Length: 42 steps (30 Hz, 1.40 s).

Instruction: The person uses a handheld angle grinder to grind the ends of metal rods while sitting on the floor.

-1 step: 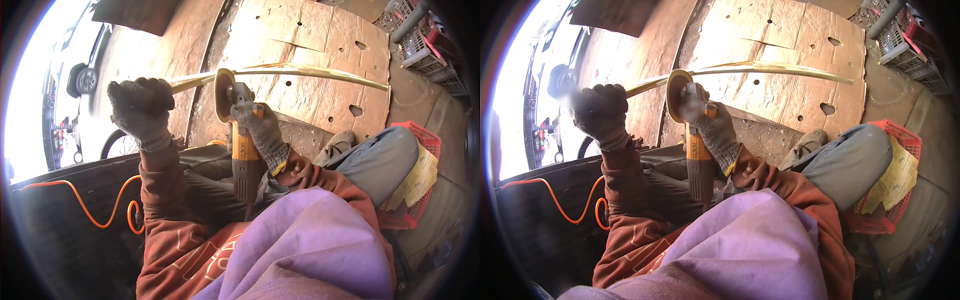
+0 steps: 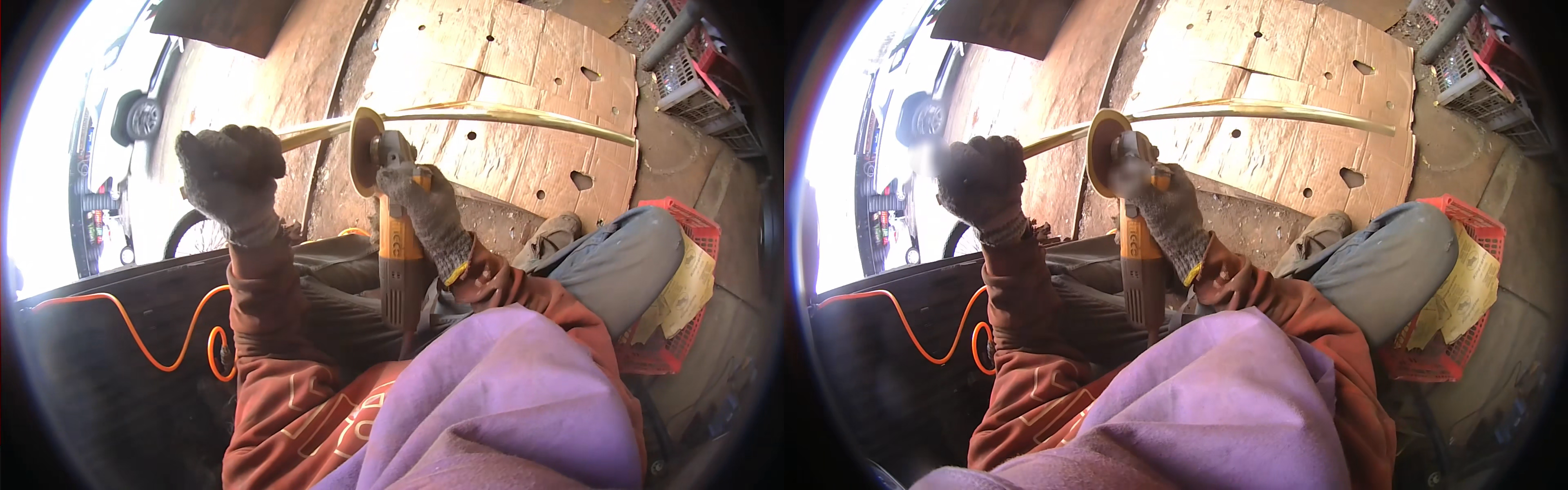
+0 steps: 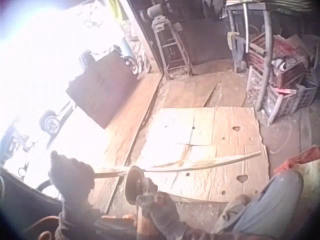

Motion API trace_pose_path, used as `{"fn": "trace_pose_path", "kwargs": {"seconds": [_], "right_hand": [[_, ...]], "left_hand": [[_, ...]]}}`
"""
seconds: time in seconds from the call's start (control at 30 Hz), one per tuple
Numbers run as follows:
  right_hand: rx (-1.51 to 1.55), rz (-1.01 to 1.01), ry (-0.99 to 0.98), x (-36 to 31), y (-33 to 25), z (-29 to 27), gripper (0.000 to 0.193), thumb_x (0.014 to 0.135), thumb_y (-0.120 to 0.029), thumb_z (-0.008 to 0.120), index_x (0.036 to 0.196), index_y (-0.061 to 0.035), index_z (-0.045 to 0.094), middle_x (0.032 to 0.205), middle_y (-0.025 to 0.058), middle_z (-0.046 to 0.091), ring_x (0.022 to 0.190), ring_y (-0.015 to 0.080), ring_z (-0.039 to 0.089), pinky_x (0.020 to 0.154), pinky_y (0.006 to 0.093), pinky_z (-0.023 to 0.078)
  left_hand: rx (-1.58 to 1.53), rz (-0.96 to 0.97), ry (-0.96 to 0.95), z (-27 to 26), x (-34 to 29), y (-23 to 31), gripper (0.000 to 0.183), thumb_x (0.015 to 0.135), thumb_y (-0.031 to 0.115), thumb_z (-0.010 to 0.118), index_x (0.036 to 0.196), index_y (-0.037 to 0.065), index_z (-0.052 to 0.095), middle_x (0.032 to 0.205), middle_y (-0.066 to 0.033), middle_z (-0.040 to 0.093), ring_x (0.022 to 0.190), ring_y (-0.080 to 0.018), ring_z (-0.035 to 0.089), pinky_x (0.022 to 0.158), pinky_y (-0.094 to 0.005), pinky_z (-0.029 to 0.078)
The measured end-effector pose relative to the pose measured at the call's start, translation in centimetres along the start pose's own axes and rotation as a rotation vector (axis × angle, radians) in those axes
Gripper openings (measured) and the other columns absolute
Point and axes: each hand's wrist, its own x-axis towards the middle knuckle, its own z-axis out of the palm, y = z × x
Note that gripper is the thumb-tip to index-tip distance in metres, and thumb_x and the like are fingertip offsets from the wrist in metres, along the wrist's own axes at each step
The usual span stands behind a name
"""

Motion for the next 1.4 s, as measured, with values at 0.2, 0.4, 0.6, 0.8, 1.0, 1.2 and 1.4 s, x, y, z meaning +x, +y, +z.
{"fn": "trace_pose_path", "kwargs": {"seconds": [0.2,0.4,0.6,0.8,1.0,1.2,1.4], "right_hand": [[0.003,-0.079,-0.040,0.7,-0.8,-0.3,0.027,0.090,-0.016,0.071,0.112,-0.0007,0.066,0.097,0.0079,0.070,0.082,0.0152,0.068,0.074,0.0274,0.056],[0.038,-0.288,-0.090,-2.2,-6.4,-0.6,0.027,0.091,-0.024,0.070,0.107,-0.0033,0.063,0.095,0.0074,0.068,0.083,0.0167,0.066,0.074,0.0300,0.055],[-0.336,-0.464,0.027,-6.4,-15.6,-2.6,0.055,0.092,-0.051,0.051,0.108,0.0007,0.057,0.079,0.0145,0.063,0.062,0.0244,0.063,0.056,0.0362,0.056],[-0.888,-0.800,0.056,-14.0,-21.7,0.6,0.036,0.096,-0.029,0.043,0.103,0.0049,0.054,0.062,0.0170,0.055,0.049,0.0244,0.056,0.043,0.0369,0.048],[-0.406,-0.758,0.067,-15.9,-21.3,-1.9,0.033,0.097,-0.027,0.046,0.096,0.0039,0.058,0.060,0.0159,0.056,0.050,0.0223,0.056,0.043,0.0363,0.045],[-1.011,-0.822,0.589,-13.0,-19.8,-11.3,0.027,0.096,-0.023,0.051,0.104,0.0021,0.058,0.080,0.0132,0.064,0.057,0.0249,0.059,0.053,0.0377,0.050],[-0.391,-0.367,-0.370,-7.3,-19.1,-7.8,0.040,0.088,-0.025,0.071,0.115,-0.0002,0.055,0.092,0.0121,0.064,0.079,0.0222,0.067,0.067,0.0351,0.060]], "left_hand": [[-0.084,0.041,-0.171,-2.4,1.8,-0.2,0.030,0.098,0.028,0.036,0.073,0.012,0.037,0.055,-0.0040,0.036,0.041,-0.0196,0.034,0.036,-0.0359,0.031],[0.145,0.010,0.330,1.1,6.0,-1.7,0.034,0.098,0.031,0.050,0.078,0.004,0.056,0.058,-0.0069,0.050,0.047,-0.0203,0.047,0.042,-0.0401,0.044],[0.505,-0.253,0.115,0.7,8.4,-10.1,0.053,0.094,0.051,0.055,0.090,0.002,0.074,0.074,-0.0118,0.069,0.071,-0.0226,0.067,0.076,-0.0367,0.053],[1.145,-0.392,-0.482,-0.8,5.4,-14.9,0.061,0.100,0.057,0.040,0.106,0.005,0.071,0.099,-0.0147,0.071,0.099,-0.0288,0.065,0.092,-0.0422,0.049],[1.496,-0.389,-0.598,5.2,2.9,-13.3,0.066,0.093,0.067,0.040,0.093,0.012,0.075,0.090,-0.0191,0.071,0.091,-0.0349,0.067,0.081,-0.0443,0.050],[1.438,-0.415,-0.286,1.0,10.6,-9.1,0.077,0.087,0.073,0.050,0.113,0.004,0.071,0.099,-0.0179,0.071,0.097,-0.0296,0.064,0.091,-0.0400,0.046],[1.215,-0.593,0.129,-5.1,9.0,-6.9,0.075,0.083,0.079,0.051,0.092,0.008,0.072,0.056,0.0004,0.043,0.045,-0.0127,0.040,0.041,-0.0317,0.033]]}}
